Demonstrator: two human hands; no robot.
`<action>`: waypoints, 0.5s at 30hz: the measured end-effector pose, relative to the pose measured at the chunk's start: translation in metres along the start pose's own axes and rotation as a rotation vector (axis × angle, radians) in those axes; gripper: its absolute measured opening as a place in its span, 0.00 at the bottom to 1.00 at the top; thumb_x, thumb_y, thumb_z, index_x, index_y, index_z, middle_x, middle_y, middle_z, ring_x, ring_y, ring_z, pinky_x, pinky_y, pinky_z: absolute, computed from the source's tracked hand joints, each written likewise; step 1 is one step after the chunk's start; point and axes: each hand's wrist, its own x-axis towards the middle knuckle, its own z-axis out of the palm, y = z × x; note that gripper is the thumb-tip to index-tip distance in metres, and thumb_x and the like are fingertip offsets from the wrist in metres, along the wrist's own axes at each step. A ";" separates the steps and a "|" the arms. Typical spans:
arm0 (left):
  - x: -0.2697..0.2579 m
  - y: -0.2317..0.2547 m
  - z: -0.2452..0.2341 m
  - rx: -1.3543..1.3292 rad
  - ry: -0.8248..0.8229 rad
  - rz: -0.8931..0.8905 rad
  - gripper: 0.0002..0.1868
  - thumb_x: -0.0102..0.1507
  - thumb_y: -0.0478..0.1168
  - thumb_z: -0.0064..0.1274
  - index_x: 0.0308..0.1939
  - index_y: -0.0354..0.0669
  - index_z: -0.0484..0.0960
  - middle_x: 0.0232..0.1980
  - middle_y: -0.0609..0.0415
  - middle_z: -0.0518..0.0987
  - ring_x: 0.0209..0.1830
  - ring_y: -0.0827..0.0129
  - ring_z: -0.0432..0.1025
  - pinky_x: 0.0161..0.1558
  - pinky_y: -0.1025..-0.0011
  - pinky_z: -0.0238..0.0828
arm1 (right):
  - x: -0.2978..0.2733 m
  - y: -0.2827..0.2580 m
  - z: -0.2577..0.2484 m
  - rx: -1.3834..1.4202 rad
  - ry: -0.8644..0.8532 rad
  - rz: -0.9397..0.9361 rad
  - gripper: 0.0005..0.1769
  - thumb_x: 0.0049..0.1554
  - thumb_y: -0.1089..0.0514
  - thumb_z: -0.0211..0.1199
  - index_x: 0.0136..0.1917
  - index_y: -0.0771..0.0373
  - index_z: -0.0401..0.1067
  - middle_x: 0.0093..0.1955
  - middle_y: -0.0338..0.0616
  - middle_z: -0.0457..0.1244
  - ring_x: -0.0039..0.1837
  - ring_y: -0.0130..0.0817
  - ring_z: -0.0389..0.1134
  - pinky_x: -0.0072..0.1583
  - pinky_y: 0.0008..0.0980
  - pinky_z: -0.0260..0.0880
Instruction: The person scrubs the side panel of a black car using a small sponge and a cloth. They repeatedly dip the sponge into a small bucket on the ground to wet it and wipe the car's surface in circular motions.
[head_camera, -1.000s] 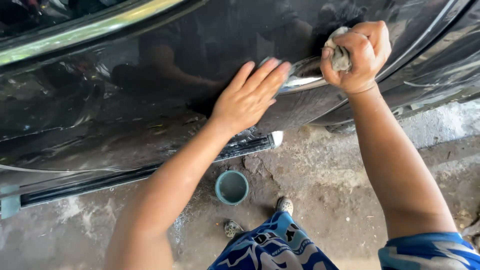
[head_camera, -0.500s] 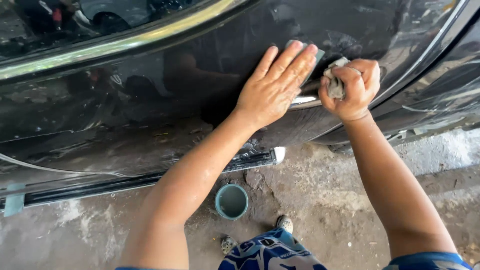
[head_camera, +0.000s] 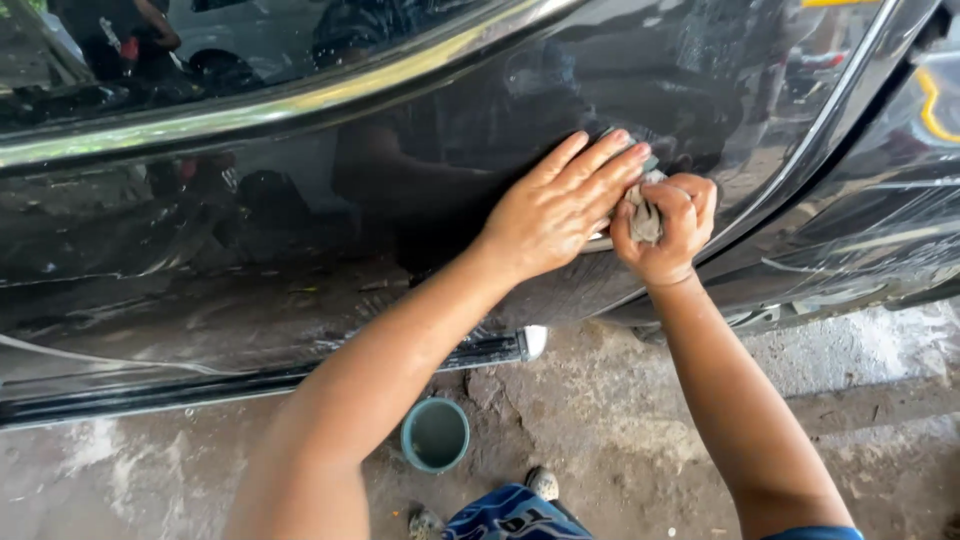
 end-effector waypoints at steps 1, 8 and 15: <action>0.000 0.000 -0.002 0.022 0.027 0.058 0.37 0.70 0.48 0.57 0.80 0.39 0.65 0.84 0.53 0.58 0.85 0.60 0.49 0.81 0.56 0.50 | -0.003 0.001 -0.003 0.007 -0.019 -0.005 0.17 0.54 0.66 0.70 0.55 0.63 0.68 0.49 0.49 0.63 0.52 0.47 0.64 0.55 0.44 0.67; -0.038 -0.020 -0.018 0.215 -0.077 -0.379 0.38 0.72 0.51 0.54 0.82 0.41 0.61 0.85 0.46 0.51 0.84 0.47 0.42 0.75 0.40 0.37 | -0.003 -0.001 0.003 0.036 0.036 0.023 0.18 0.50 0.66 0.71 0.52 0.61 0.69 0.44 0.48 0.61 0.48 0.46 0.63 0.50 0.42 0.66; 0.002 -0.032 -0.021 0.033 -0.109 -0.111 0.34 0.77 0.48 0.52 0.83 0.43 0.59 0.86 0.54 0.52 0.87 0.59 0.44 0.82 0.52 0.40 | -0.001 0.002 0.002 0.041 0.015 0.012 0.19 0.51 0.66 0.71 0.54 0.61 0.68 0.48 0.49 0.62 0.50 0.47 0.63 0.53 0.43 0.67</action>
